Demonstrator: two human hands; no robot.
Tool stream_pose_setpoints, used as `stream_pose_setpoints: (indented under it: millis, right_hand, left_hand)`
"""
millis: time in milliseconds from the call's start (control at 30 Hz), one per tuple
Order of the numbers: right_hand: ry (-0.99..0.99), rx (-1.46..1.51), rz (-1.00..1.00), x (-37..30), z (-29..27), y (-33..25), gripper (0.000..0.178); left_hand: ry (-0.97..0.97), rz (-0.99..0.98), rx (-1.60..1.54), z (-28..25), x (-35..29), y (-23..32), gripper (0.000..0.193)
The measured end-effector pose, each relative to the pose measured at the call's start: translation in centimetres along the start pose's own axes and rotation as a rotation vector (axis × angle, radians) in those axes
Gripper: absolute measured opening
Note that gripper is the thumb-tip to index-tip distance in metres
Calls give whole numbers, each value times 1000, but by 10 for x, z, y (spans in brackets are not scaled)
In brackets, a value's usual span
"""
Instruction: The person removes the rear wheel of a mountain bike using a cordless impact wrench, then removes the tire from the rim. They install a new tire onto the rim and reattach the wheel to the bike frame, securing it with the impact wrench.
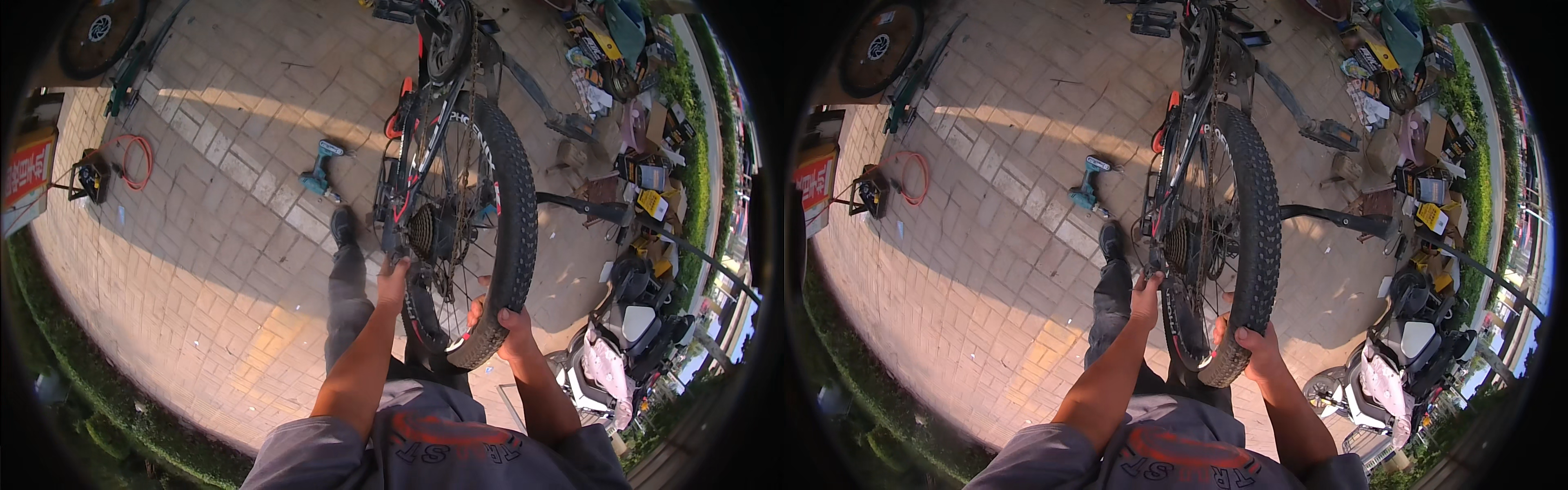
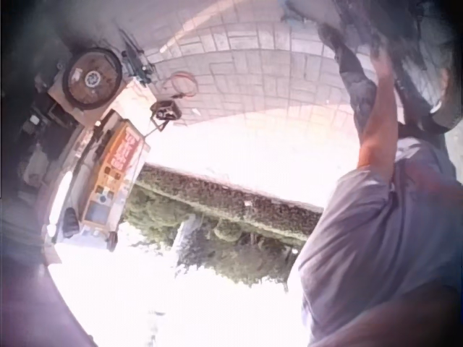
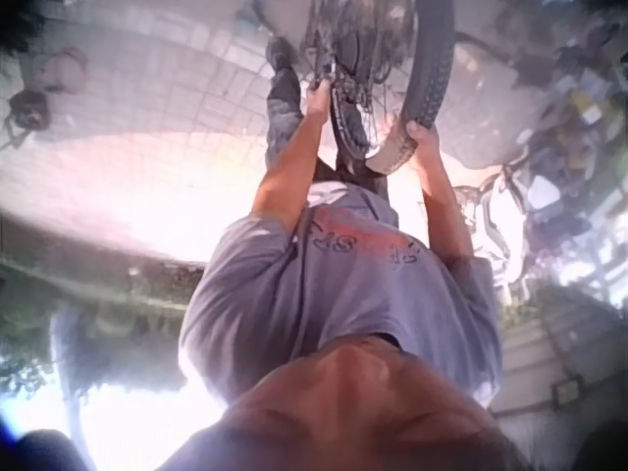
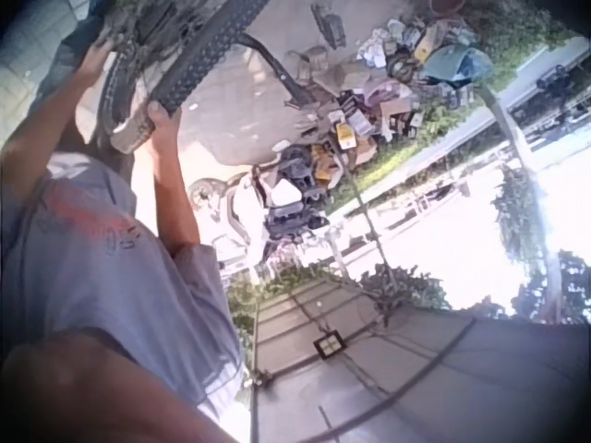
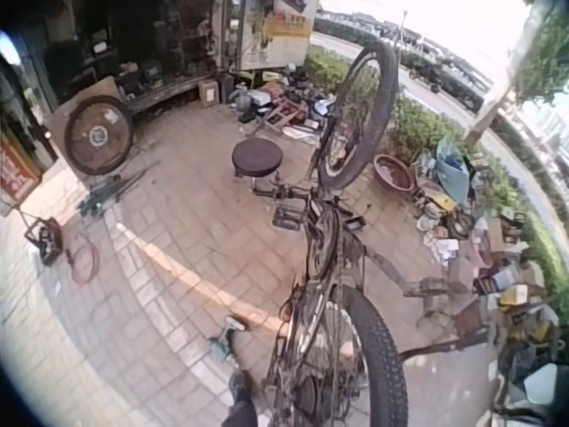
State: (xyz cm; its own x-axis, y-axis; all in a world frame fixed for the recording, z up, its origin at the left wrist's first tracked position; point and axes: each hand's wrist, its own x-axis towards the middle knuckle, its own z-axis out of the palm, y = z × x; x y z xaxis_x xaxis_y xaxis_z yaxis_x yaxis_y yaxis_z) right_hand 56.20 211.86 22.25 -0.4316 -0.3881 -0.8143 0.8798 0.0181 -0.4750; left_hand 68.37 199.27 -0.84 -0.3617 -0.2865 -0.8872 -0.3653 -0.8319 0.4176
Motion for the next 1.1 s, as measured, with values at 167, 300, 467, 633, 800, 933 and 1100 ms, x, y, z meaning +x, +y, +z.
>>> stream_pose_setpoints:
  millis: [167,300,467,633,800,933,1100]
  right_hand:
    - [1,-19,-37,4,-1,3,85]
    - [-22,-50,-64,2,-7,4,87]
    - [-10,-79,-86,2,-1,4,89]
    - [-5,-103,-104,-1,-3,8,89]
    - [3,-66,-98,-2,0,12,87]
    - [10,-37,-109,4,-2,12,81]
    - [26,-8,-67,0,0,11,81]
  left_hand:
    - [61,-4,16,2,-2,-1,47]
    - [-5,14,-82,4,1,-4,43]
    - [-68,-72,-25,-2,3,2,47]
    - [-11,-30,20,-1,0,2,36]
    - [-17,-46,48,-3,2,4,42]
    - [6,-44,28,3,-3,16,48]
    - [71,-52,56,6,-5,13,44]
